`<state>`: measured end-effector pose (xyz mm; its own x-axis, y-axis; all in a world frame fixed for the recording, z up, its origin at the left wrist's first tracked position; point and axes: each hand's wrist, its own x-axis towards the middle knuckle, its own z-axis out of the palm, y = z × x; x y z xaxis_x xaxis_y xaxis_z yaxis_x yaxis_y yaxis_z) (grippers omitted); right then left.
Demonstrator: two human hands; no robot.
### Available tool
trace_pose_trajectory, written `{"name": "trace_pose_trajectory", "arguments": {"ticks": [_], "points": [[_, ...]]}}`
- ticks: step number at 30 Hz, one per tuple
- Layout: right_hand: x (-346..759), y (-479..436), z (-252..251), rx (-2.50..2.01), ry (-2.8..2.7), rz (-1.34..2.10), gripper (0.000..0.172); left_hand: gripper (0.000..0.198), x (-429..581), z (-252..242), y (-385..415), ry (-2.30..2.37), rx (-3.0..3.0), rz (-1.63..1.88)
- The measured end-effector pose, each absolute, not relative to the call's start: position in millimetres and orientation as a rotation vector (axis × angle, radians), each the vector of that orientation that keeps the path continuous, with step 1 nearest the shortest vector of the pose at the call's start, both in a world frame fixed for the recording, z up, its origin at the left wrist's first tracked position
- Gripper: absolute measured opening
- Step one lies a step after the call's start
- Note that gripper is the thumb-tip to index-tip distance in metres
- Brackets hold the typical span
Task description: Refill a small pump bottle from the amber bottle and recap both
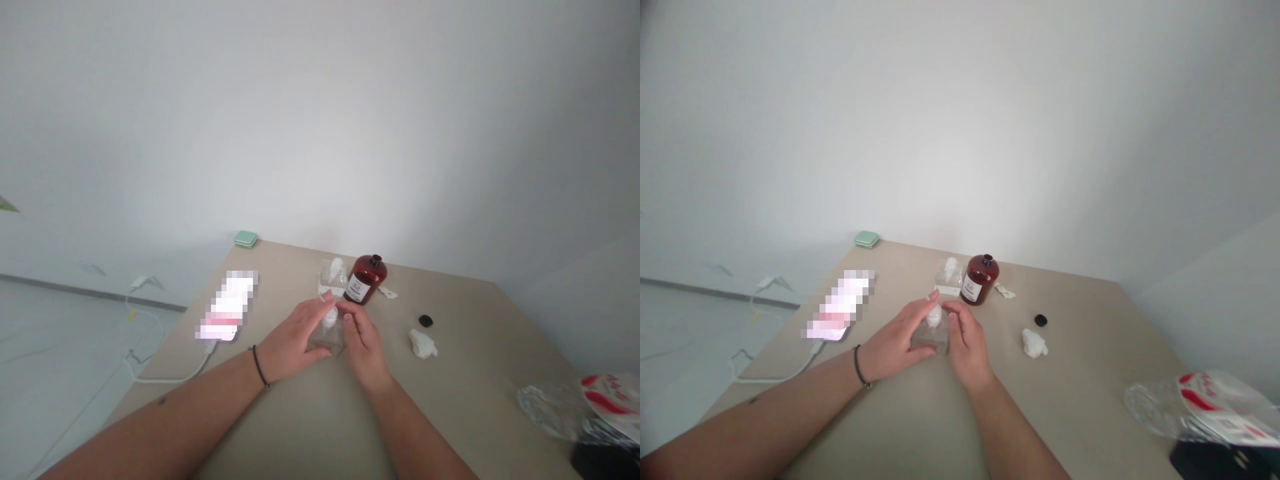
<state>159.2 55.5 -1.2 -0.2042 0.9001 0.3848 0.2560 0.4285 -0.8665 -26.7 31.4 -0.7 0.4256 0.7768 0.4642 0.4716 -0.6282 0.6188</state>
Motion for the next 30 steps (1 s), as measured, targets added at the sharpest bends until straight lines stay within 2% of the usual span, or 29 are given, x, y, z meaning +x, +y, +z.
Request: {"name": "trace_pose_trajectory", "arguments": {"ticks": [7, 13, 19, 24, 30], "points": [[157, 53, 3, -0.951, -1.787, 0.8, 0.037, 0.099, -24, 1, 31, 1.019, 2.309, 1.057], [153, 51, 18, -0.942, -1.82, 0.579, 0.018, 0.101, -23, 0, 33, 0.976, 2.326, 0.996], [157, 51, 25, -0.922, -1.777, 0.562, 0.015, 0.114, -22, -8, 31, 0.998, 2.18, 1.017], [170, 51, 24, -0.835, -1.773, 0.545, 0.021, 0.124, -20, -11, 34, 1.011, 1.949, 0.974], [179, 52, 26, -0.765, -1.75, 0.553, 0.024, 0.123, -20, -11, 37, 1.0, 1.856, 0.973]]}}
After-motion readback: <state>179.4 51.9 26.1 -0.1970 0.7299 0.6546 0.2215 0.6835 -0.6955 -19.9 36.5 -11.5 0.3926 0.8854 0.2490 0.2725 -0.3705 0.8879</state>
